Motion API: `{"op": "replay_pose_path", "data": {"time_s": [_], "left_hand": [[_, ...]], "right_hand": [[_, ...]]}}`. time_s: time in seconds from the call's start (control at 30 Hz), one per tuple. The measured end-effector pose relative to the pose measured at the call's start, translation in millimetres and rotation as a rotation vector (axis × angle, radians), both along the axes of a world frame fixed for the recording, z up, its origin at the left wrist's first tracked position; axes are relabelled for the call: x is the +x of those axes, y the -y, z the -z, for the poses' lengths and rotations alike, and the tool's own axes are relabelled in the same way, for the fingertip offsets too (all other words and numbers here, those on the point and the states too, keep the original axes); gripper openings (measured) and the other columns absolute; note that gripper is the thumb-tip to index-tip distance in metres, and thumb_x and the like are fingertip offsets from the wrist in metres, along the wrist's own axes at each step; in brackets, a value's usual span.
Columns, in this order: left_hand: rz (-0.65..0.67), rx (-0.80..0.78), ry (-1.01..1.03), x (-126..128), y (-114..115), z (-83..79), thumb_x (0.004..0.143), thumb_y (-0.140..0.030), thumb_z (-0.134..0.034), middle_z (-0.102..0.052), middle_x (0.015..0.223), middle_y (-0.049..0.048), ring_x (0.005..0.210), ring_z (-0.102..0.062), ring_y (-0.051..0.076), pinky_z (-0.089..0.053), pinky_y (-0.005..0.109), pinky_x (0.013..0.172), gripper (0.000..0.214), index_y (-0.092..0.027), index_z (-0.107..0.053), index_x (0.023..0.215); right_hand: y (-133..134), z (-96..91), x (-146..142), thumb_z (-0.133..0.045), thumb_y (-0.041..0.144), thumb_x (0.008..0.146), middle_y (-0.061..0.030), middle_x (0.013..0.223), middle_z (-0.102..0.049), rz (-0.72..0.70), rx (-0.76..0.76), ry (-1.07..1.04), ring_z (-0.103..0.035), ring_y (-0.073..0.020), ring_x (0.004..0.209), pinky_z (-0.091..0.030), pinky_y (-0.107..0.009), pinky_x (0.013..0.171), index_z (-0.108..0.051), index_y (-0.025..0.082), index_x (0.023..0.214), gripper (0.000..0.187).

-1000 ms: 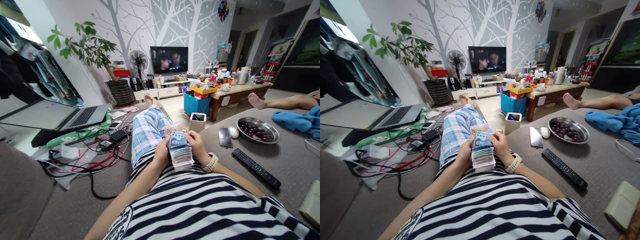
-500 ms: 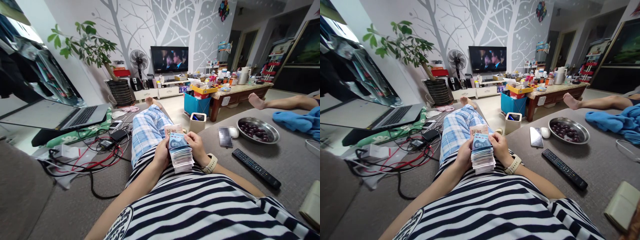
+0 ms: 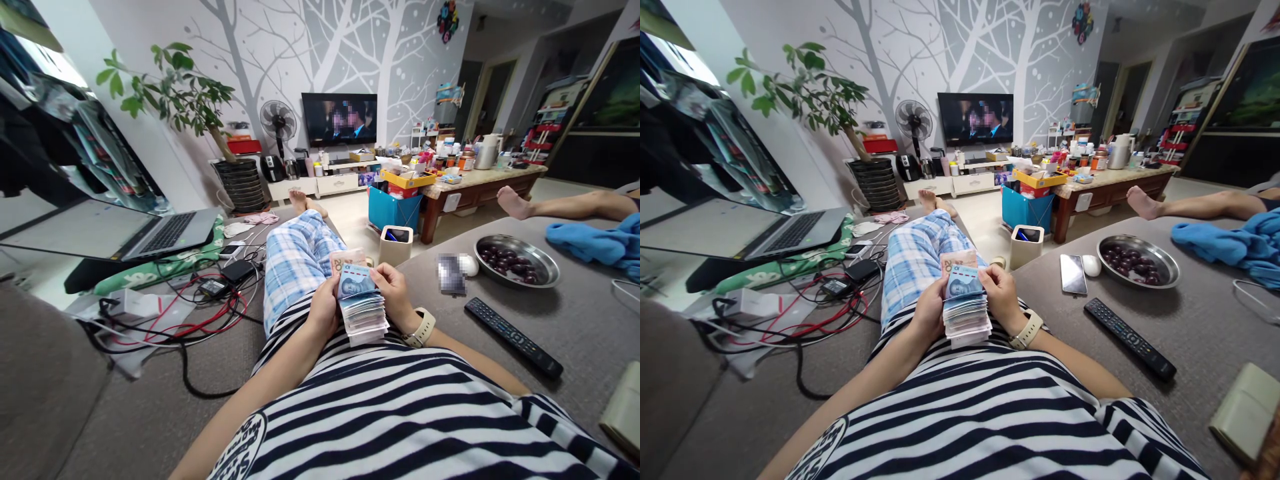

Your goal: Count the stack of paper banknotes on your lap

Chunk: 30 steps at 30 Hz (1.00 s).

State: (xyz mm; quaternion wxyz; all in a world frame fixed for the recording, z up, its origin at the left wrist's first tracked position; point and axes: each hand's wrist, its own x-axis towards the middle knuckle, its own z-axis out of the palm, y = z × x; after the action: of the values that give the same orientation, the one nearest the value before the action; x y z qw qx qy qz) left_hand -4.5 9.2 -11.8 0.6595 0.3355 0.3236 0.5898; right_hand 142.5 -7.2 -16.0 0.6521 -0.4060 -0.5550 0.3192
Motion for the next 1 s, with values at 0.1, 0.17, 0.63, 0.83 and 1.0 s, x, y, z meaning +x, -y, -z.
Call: {"op": "replay_pose_path", "data": {"time_s": [0.1, 0.17, 0.63, 0.83, 1.0], "left_hand": [[-0.01, 0.0, -0.009, 0, -1, 1.0, 0.068, -0.035, -0.077, -0.079, 0.085, 0.0076, 0.1, -0.072, 0.029, -0.053, 0.041, 0.096, 0.025, -0.015, -0.074, 0.084], [-0.017, -0.012, -0.012, 0, -1, 1.7, 0.069, -0.034, -0.077, -0.079, 0.085, 0.0079, 0.101, -0.072, 0.029, -0.053, 0.04, 0.096, 0.024, -0.015, -0.074, 0.083], [-0.07, -0.008, -0.054, 0, 1, -2.0, 0.067, -0.03, -0.075, -0.078, 0.079, 0.0065, 0.092, -0.072, 0.027, -0.055, 0.039, 0.09, 0.018, -0.015, -0.074, 0.077], [-0.064, -0.021, -0.037, 0, 2, -3.0, 0.066, -0.029, -0.076, -0.078, 0.079, 0.0064, 0.092, -0.072, 0.028, -0.055, 0.039, 0.089, 0.018, -0.016, -0.074, 0.078], [-0.051, 0.011, -0.045, -1, 4, -3.4, 0.065, -0.031, -0.077, -0.077, 0.08, 0.0077, 0.092, -0.072, 0.029, -0.054, 0.04, 0.091, 0.022, -0.014, -0.074, 0.078]], "right_hand": [[4, -3.2, 0, -0.061, 0.048, 0.088, 0.004, 0.059, -0.047, 0.02, 0.019, 0.024, -0.041, -0.0139, 0.057, -0.033, -0.029, 0.058, -0.052, 0.022, 0.064, 0.036], [7, -5.7, 1, -0.061, 0.047, 0.088, 0.0033, 0.06, -0.049, 0.035, 0.037, 0.04, -0.042, -0.0147, 0.059, -0.035, -0.03, 0.059, -0.053, 0.022, 0.066, 0.035], [13, -10.7, 1, -0.062, 0.045, 0.089, -0.0008, 0.075, -0.065, -0.037, 0.085, 0.024, -0.056, -0.0177, 0.069, -0.044, -0.03, 0.065, -0.066, 0.021, 0.085, 0.024], [14, -10.9, 1, -0.058, 0.047, 0.091, 0.0009, 0.068, -0.057, -0.01, 0.091, 0.047, -0.049, -0.0163, 0.065, -0.04, -0.03, 0.063, -0.06, 0.021, 0.075, 0.03], [14, -9.3, 2, -0.057, 0.052, 0.092, 0.0023, 0.063, -0.048, -0.02, 0.113, 0.032, -0.043, -0.0154, 0.061, -0.036, -0.03, 0.06, -0.056, 0.022, 0.069, 0.038]]}}
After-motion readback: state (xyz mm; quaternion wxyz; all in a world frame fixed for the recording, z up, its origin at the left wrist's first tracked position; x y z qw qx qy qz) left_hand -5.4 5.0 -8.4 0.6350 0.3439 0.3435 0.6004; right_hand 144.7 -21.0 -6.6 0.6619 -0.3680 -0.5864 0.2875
